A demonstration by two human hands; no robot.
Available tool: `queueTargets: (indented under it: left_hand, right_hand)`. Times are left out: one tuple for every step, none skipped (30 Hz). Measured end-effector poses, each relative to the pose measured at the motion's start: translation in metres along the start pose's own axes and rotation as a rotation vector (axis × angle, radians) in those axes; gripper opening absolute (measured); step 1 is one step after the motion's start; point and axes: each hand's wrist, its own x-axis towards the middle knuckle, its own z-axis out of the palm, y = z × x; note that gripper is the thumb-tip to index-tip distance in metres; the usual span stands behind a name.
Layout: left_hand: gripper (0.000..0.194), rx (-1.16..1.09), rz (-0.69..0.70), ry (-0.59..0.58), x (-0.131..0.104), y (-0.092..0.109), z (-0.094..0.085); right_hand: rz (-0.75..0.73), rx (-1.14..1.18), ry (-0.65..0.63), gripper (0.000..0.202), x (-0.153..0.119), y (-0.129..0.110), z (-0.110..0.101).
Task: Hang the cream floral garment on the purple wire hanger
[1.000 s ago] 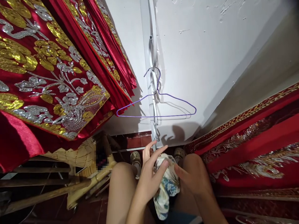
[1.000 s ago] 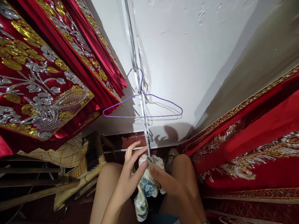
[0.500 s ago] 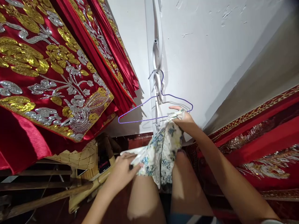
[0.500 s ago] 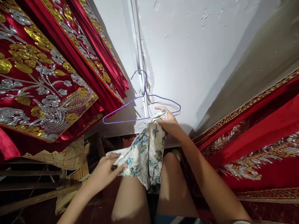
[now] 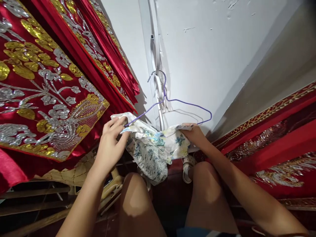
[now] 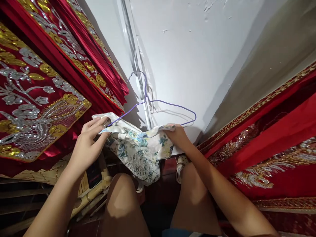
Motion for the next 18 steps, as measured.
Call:
queueTargets:
  left_hand:
    - [0.022, -0.027, 0.02, 0.031, 0.008, 0.006, 0.007]
    - [0.017, -0.055, 0.039, 0.059, 0.015, 0.012, 0.014]
    - [0.014, -0.085, 0.058, 0.085, 0.022, 0.017, 0.021]
    - [0.017, -0.116, 0.074, 0.103, 0.028, 0.021, 0.028]
    - [0.022, -0.144, 0.087, 0.113, 0.033, 0.024, 0.033]
    - [0.026, -0.165, 0.101, 0.116, 0.037, 0.026, 0.037]
    - [0.028, -0.174, 0.114, 0.11, 0.039, 0.026, 0.04]
    - [0.027, -0.174, 0.125, 0.097, 0.041, 0.026, 0.042]
    - [0.025, -0.17, 0.132, 0.08, 0.042, 0.025, 0.043]
    - [0.023, -0.166, 0.133, 0.065, 0.042, 0.024, 0.044]
    - [0.021, -0.167, 0.132, 0.051, 0.042, 0.023, 0.045]
    - [0.02, -0.178, 0.129, 0.039, 0.042, 0.023, 0.045]
    - [0.019, -0.196, 0.128, 0.027, 0.043, 0.023, 0.046]
    - [0.017, -0.216, 0.133, 0.021, 0.043, 0.023, 0.046]
    - [0.017, -0.236, 0.138, 0.019, 0.044, 0.024, 0.045]
    - [0.016, -0.248, 0.142, 0.022, 0.045, 0.025, 0.044]
    - [0.016, -0.248, 0.143, 0.039, 0.046, 0.026, 0.042]
    - [0.015, -0.229, 0.14, 0.068, 0.048, 0.025, 0.039]
  right_hand:
    - [-0.01, 0.001, -0.025, 0.036, -0.005, 0.0, 0.002]
    - [-0.02, 0.007, -0.046, 0.035, -0.01, 0.0, 0.004]
    - [-0.033, 0.014, -0.061, 0.034, -0.015, -0.001, 0.005]
    - [-0.053, 0.016, -0.071, 0.032, -0.02, -0.003, 0.005]
    - [-0.08, 0.013, -0.067, 0.028, -0.025, -0.005, 0.002]
    - [-0.109, 0.003, -0.044, 0.022, -0.03, -0.008, -0.002]
    - [-0.142, -0.015, 0.002, 0.016, -0.034, -0.01, -0.008]
    - [-0.174, -0.038, 0.066, 0.013, -0.038, -0.013, -0.015]
    - [-0.202, -0.06, 0.146, 0.017, -0.04, -0.015, -0.023]
    - [-0.221, -0.071, 0.235, 0.024, -0.042, -0.017, -0.032]
    - [-0.227, -0.071, 0.319, 0.033, -0.042, -0.018, -0.041]
    - [-0.215, -0.062, 0.379, 0.044, -0.04, -0.019, -0.05]
    - [-0.19, -0.049, 0.415, 0.055, -0.038, -0.02, -0.059]
    - [-0.163, -0.041, 0.423, 0.064, -0.035, -0.022, -0.067]
    - [-0.145, -0.044, 0.413, 0.067, -0.031, -0.025, -0.075]
    - [-0.134, -0.06, 0.383, 0.063, -0.027, -0.028, -0.082]
    - [-0.121, -0.083, 0.344, 0.052, -0.023, -0.032, -0.089]
    - [-0.1, -0.104, 0.305, 0.037, -0.02, -0.037, -0.095]
